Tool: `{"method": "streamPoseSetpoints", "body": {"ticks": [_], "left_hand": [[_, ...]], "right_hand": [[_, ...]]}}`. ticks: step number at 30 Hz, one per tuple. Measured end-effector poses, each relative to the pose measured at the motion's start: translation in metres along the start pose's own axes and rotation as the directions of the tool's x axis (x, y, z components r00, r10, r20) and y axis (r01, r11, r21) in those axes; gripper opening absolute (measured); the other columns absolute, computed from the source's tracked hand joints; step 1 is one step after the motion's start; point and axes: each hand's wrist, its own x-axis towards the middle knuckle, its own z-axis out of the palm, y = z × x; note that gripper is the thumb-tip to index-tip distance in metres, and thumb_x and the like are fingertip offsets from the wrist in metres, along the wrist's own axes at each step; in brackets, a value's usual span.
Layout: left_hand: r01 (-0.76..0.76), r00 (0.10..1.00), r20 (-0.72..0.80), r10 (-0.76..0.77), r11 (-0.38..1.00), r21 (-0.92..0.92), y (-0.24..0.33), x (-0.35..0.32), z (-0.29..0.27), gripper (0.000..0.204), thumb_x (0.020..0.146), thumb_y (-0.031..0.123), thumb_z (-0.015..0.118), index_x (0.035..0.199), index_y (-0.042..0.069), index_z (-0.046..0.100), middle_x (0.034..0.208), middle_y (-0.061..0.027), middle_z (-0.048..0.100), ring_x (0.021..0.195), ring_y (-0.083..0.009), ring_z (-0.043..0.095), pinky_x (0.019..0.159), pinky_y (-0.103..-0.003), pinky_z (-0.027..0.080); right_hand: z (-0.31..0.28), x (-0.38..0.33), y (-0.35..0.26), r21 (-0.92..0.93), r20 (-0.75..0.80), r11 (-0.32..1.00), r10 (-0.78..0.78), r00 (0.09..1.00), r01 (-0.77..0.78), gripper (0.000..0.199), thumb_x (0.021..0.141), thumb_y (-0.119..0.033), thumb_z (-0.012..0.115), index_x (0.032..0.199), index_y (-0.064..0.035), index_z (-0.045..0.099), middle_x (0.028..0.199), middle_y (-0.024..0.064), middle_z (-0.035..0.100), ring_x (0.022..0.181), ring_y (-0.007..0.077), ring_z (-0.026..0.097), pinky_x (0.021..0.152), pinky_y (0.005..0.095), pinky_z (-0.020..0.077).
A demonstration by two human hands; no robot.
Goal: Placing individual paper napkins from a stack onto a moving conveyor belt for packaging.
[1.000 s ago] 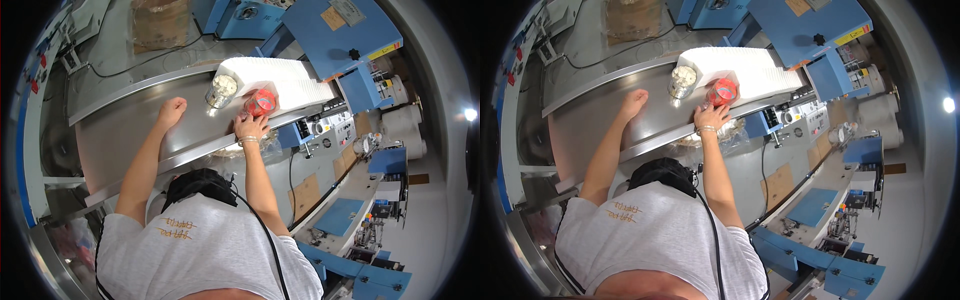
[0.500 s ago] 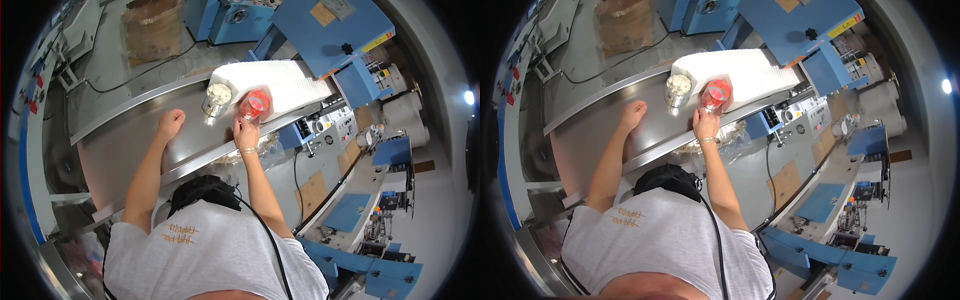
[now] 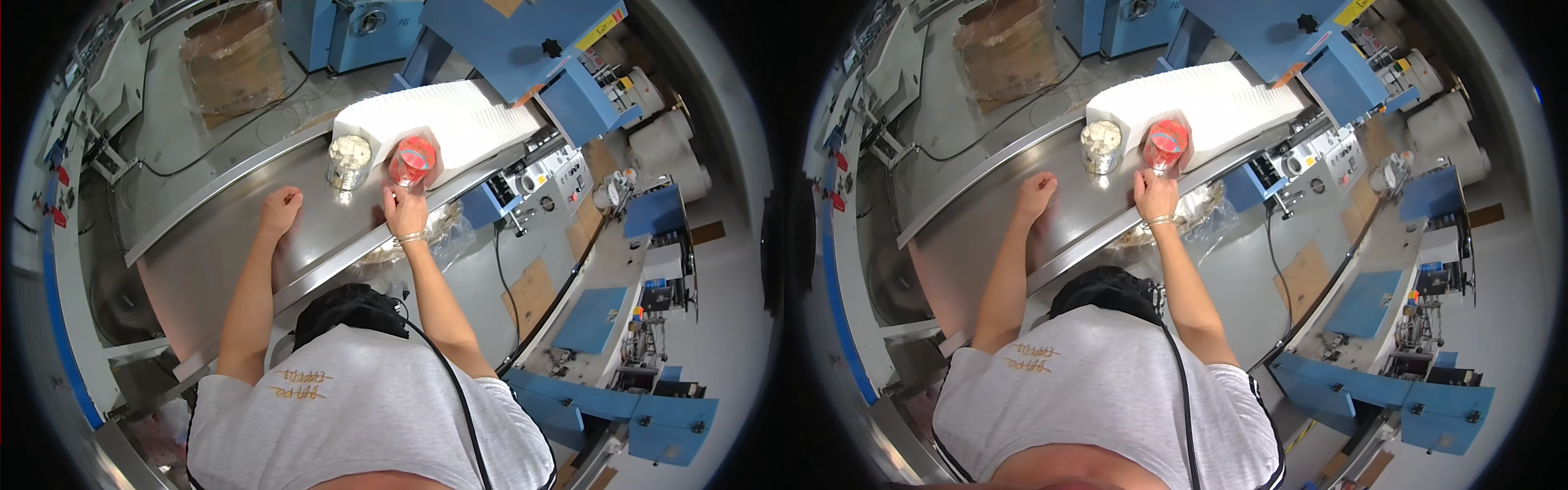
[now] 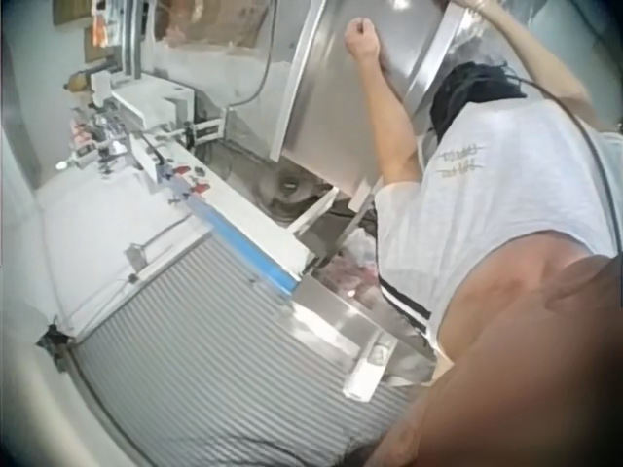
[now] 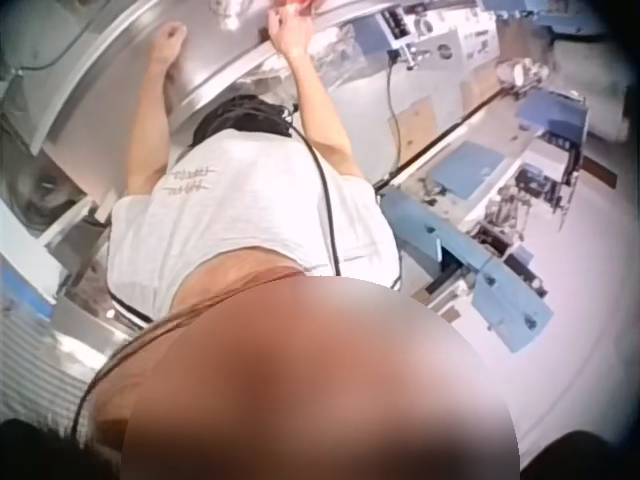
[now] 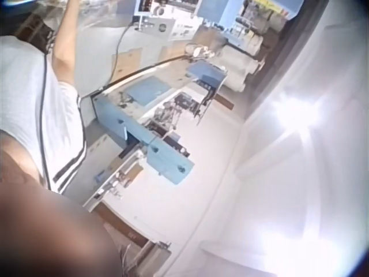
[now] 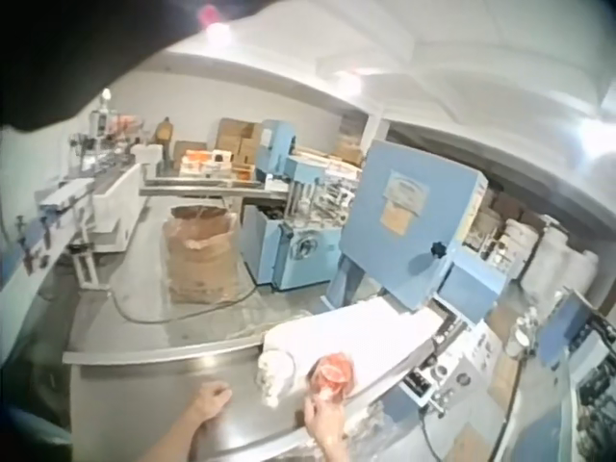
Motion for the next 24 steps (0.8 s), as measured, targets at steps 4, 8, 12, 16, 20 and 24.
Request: {"method": "streamPoseSetpoints", "body": {"ticks": [4, 8, 12, 16, 20, 24], "left_hand": [[0.022, 1.000, 0.021, -0.021, 0.999, -0.038, 0.006, 0.000, 0.001, 0.022, 0.083, 0.023, 0.060, 0.094, 0.005, 0.067, 0.077, -0.0071, 0.068, 0.071, -0.0166, 0.064, 0.068, -0.029, 0.050], [0.020, 1.000, 0.025, -0.018, 0.997, -0.072, 0.003, -0.001, 0.002, 0.023, 0.084, 0.023, 0.060, 0.094, 0.004, 0.066, 0.077, -0.0070, 0.067, 0.070, -0.0164, 0.064, 0.068, -0.029, 0.050], [0.025, 1.000, 0.019, -0.023, 0.996, -0.087, -0.001, -0.001, 0.004, 0.020, 0.085, 0.018, 0.062, 0.094, 0.001, 0.067, 0.076, -0.0038, 0.065, 0.071, -0.0107, 0.059, 0.067, -0.026, 0.048], [0.034, 0.999, 0.023, -0.033, 0.997, -0.067, -0.001, 0.000, 0.004, 0.021, 0.084, 0.021, 0.061, 0.094, 0.003, 0.066, 0.077, -0.0062, 0.067, 0.072, -0.0143, 0.062, 0.068, -0.028, 0.049], [-0.012, 1.000, 0.002, 0.012, 0.997, -0.077, -0.005, 0.002, 0.007, 0.020, 0.083, 0.022, 0.061, 0.092, 0.006, 0.066, 0.079, -0.0083, 0.068, 0.072, -0.0183, 0.065, 0.068, -0.030, 0.050], [0.001, 1.000, 0.013, 0.000, 0.998, -0.070, -0.011, 0.004, 0.006, 0.020, 0.083, 0.022, 0.061, 0.093, 0.006, 0.066, 0.080, -0.0088, 0.069, 0.072, -0.0190, 0.066, 0.068, -0.031, 0.050]], "right_hand": [[0.000, -0.001, 0.003, 0.016, -0.021, 1.000, 0.012, 1.000, -0.012, 0.019, 0.084, -0.027, 0.060, 0.075, -0.0113, 0.065, 0.061, 0.0121, 0.062, 0.059, 0.0310, 0.059, 0.066, 0.0383, 0.0418], [0.000, -0.002, 0.006, -0.001, 0.009, 1.000, 0.001, 1.000, -0.001, 0.016, 0.084, -0.026, 0.060, 0.079, -0.0113, 0.064, 0.062, 0.0107, 0.062, 0.060, 0.0302, 0.060, 0.066, 0.0388, 0.0423], [0.000, 0.000, 0.008, 0.074, -0.008, 0.997, 0.012, 1.000, -0.011, 0.019, 0.083, -0.019, 0.061, 0.098, -0.0074, 0.059, 0.082, 0.0134, 0.063, 0.074, 0.0311, 0.061, 0.071, 0.0413, 0.0442], [0.000, 0.007, 0.018, 0.244, -0.083, 0.970, 0.039, 0.996, -0.017, 0.036, 0.080, -0.007, 0.061, 0.114, 0.0006, 0.050, 0.102, 0.0207, 0.056, 0.082, 0.0339, 0.058, 0.078, 0.0409, 0.0470], [0.003, 0.024, 0.046, 0.445, -0.113, 0.871, 0.283, 0.952, -0.206, 0.046, 0.079, -0.008, 0.063, 0.119, 0.0039, 0.045, 0.104, 0.0197, 0.056, 0.091, 0.0278, 0.058, 0.080, 0.0347, 0.0481], [0.013, 0.029, 0.062, 0.574, -0.012, 0.667, 0.586, 0.810, -0.475, 0.051, 0.079, -0.013, 0.063, 0.121, 0.0068, 0.044, 0.116, 0.0225, 0.054, 0.104, 0.0327, 0.056, 0.090, 0.0371, 0.0440]]}}
